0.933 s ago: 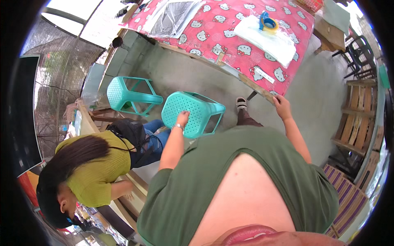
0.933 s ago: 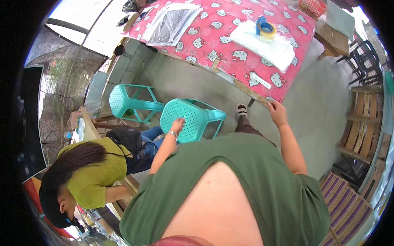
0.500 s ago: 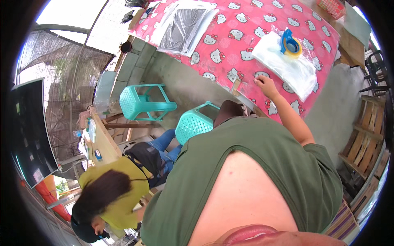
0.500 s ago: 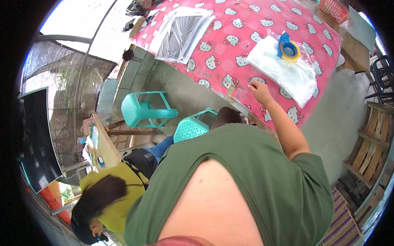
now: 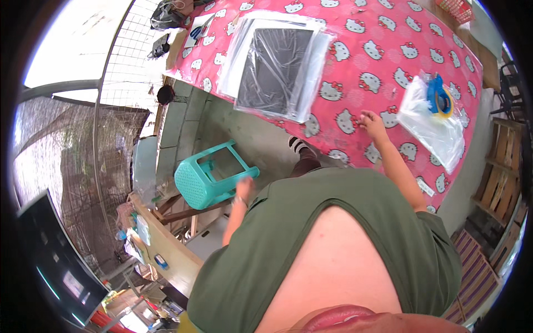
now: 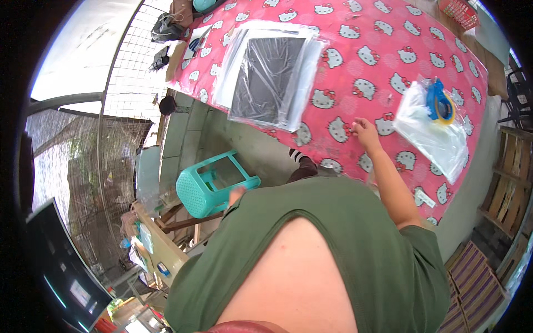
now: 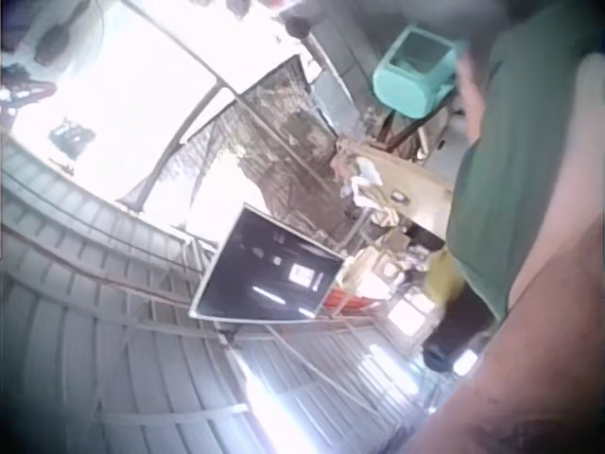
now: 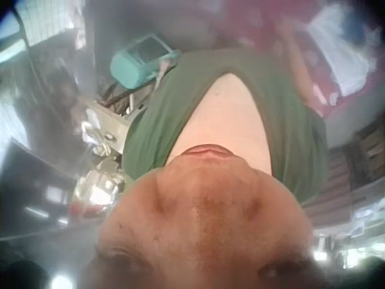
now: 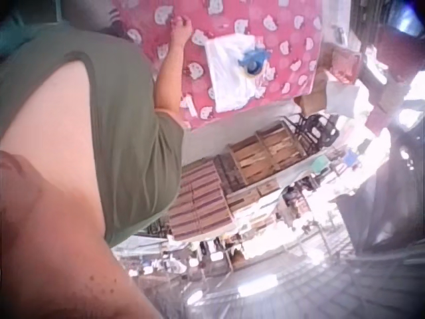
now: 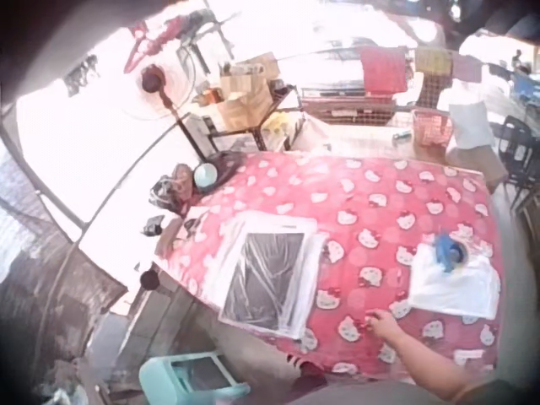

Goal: The person places items inside plastic sleeves, cuts a paper note with scissors, and uses a tape dispenser to seal the sleeves.

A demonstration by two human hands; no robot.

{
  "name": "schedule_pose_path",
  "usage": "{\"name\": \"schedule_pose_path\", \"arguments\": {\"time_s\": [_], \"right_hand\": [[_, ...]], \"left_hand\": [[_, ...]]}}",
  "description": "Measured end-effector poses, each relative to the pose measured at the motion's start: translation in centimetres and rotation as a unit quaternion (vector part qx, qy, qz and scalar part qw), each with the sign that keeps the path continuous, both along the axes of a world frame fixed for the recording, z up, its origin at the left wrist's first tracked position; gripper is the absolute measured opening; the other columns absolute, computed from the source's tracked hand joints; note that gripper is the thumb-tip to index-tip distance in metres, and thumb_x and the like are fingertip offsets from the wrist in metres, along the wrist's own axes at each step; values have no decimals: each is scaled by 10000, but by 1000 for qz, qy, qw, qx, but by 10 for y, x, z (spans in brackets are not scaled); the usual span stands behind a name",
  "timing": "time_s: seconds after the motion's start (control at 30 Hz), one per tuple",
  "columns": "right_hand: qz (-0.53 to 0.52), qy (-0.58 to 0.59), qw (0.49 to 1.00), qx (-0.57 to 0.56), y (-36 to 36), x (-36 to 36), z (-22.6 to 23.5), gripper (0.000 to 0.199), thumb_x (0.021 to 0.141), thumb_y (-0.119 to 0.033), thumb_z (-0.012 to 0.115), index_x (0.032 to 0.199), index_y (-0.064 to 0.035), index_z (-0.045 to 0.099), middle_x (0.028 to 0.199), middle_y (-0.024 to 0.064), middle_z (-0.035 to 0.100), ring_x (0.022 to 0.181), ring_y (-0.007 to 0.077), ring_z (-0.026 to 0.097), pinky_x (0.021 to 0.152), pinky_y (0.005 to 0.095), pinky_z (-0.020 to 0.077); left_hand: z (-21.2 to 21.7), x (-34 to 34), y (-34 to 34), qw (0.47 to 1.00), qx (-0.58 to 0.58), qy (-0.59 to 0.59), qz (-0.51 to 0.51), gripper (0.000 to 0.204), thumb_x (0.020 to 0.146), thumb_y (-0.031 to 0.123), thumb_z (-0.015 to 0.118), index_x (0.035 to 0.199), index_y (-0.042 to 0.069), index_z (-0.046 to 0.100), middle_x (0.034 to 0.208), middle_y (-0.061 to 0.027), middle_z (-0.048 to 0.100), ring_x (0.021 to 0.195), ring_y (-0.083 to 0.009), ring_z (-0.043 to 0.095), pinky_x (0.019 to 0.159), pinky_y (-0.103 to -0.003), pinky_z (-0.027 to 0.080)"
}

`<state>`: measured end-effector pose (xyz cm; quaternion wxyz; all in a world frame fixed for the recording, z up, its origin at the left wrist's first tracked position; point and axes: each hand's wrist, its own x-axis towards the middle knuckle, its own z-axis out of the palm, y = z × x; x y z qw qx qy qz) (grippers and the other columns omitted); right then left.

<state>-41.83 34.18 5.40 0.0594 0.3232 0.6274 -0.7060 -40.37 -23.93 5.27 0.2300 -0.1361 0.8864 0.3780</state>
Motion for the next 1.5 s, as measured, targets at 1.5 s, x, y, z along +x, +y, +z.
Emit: {"name": "schedule_pose_path", "arguments": {"time_s": [1.5], "right_hand": [[-53,-104,978,174,-187,-305,116,476,695,-274,811,968,70,628,851,148,676,783,242,660,689,349,496]], "left_hand": [[41,-595,147,894,190,-317,-253,502,848,335,674,1214,20,539,1213,-147,515,1091,-212,508,893,-358,430]]}}
